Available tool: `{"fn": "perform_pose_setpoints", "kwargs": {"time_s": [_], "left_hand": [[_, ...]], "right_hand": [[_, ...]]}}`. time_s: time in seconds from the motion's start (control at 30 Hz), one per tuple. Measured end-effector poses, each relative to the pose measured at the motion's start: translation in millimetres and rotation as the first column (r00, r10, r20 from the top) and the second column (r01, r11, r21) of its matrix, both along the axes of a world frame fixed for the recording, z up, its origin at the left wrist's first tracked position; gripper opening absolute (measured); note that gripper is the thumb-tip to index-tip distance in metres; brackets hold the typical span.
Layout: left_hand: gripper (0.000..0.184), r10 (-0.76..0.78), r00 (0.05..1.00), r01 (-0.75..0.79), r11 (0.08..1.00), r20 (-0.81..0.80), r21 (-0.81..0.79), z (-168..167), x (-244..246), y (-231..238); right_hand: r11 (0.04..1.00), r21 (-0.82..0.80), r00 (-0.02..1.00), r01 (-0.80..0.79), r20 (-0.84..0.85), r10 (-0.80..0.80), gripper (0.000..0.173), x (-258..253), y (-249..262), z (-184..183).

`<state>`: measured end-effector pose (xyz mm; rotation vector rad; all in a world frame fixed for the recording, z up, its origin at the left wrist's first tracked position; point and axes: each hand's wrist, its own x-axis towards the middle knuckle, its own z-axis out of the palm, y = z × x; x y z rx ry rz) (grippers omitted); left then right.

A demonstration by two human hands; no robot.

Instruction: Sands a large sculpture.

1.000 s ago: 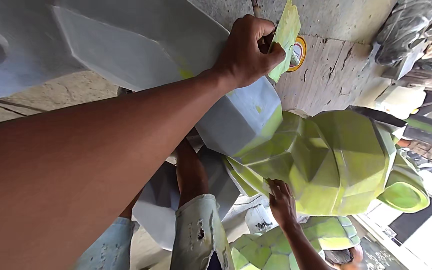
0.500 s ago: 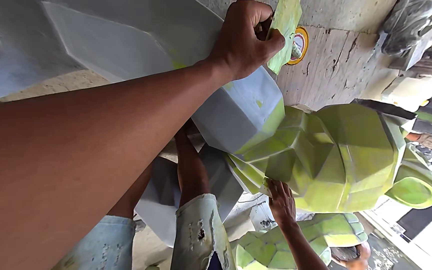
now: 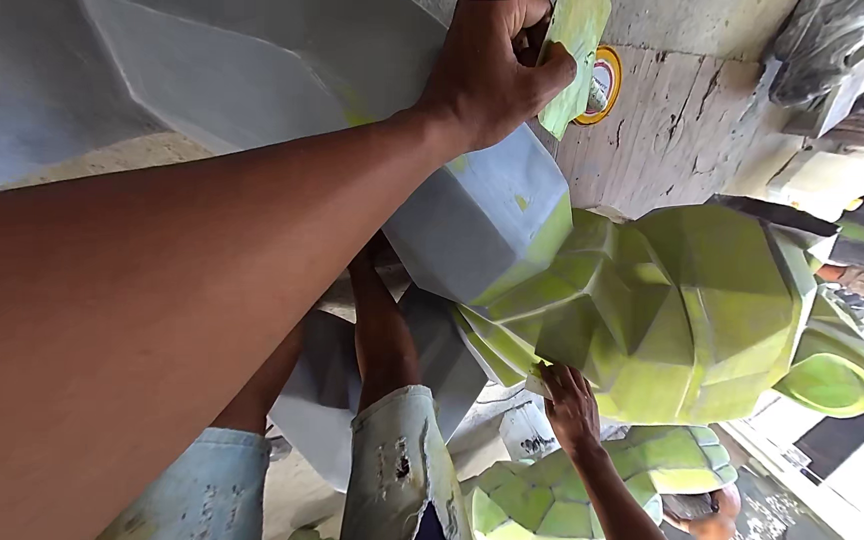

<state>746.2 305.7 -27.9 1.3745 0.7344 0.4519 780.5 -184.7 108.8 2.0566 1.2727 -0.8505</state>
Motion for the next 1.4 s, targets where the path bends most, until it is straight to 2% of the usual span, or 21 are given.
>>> {"fn": "perform_pose_setpoints", "kwargs": {"time_s": [0.1, 0.23, 0.33, 0.47, 0.63, 0.8, 0.93, 1.0, 1.07, 1.17, 1.23, 1.3, 1.4], "left_hand": [[0.015, -0.003, 1.0, 0.003, 1.0, -0.01, 0.004, 0, 0, 1], [0.015, 0.011, 1.0, -0.011, 1.0, -0.003, -0.008, -1, 1, 0], [0.014, 0.038, 0.999, -0.038, 0.999, -0.003, -0.008, -2, 3, -2], [0.014, 0.058, 0.998, -0.058, 0.998, -0.004, -0.03, 1, 2, -1], [0.013, 0.044, 0.999, -0.045, 0.997, -0.027, -0.056, 1, 1, 0], [0.013, 0.046, 0.999, -0.047, 0.998, -0.013, -0.052, 2, 0, 0], [0.014, 0.073, 0.997, -0.071, 0.996, 0.025, -0.052, 2, 0, 0], [0.014, 0.131, 0.99, -0.126, 0.988, 0.055, -0.089, 2, 2, -1], [0.013, 0.191, 0.978, -0.178, 0.973, 0.081, -0.149, 6, 2, -4], [0.012, 0.242, 0.953, -0.201, 0.955, 0.183, -0.22, 17, -1, -9], [0.015, 0.24, 0.937, -0.183, 0.956, 0.252, -0.23, 24, -11, -17], [0.013, 0.227, 0.934, -0.178, 0.965, 0.277, -0.192, 30, -35, -27], [0.012, 0.22, 0.951, -0.207, 0.975, 0.218, -0.079, 35, -98, -49]], "right_hand": [[0.987, 0.111, 0.993, 0.116, -0.042, -0.112, 0.04, 3, 4, 8], [0.943, 0.228, 0.969, 0.244, -0.102, -0.227, 0.036, 28, 36, 11], [0.951, 0.156, 0.962, 0.266, -0.106, -0.252, 0.038, 40, 38, 6], [0.959, 0.089, 0.963, 0.268, -0.062, -0.263, 0.042, 17, 27, -5], [0.99, 0.064, 0.991, 0.128, 0.021, -0.13, 0.039, 5, 18, -13], [0.997, 0.012, 0.996, 0.081, -0.041, -0.081, 0.034, 15, 15, -7], [0.981, 0.02, 0.973, 0.19, -0.14, -0.186, 0.031, 27, 30, 7], [0.958, 0.073, 0.944, 0.278, -0.206, -0.258, 0.032, 43, 49, 14], [0.943, 0.134, 0.928, 0.306, -0.264, -0.263, 0.032, 67, 74, 20], [0.97, 0.15, 0.961, 0.19, -0.232, -0.152, 0.037, 108, 101, 17], [0.994, 0.087, 0.978, 0.072, -0.201, -0.053, 0.044, 128, 108, 12], [0.999, 0.012, 0.975, -0.051, -0.214, 0.052, 0.045, 141, 109, 3], [0.982, -0.017, 0.943, -0.188, -0.281, 0.176, 0.035, 152, 96, -11]]}}
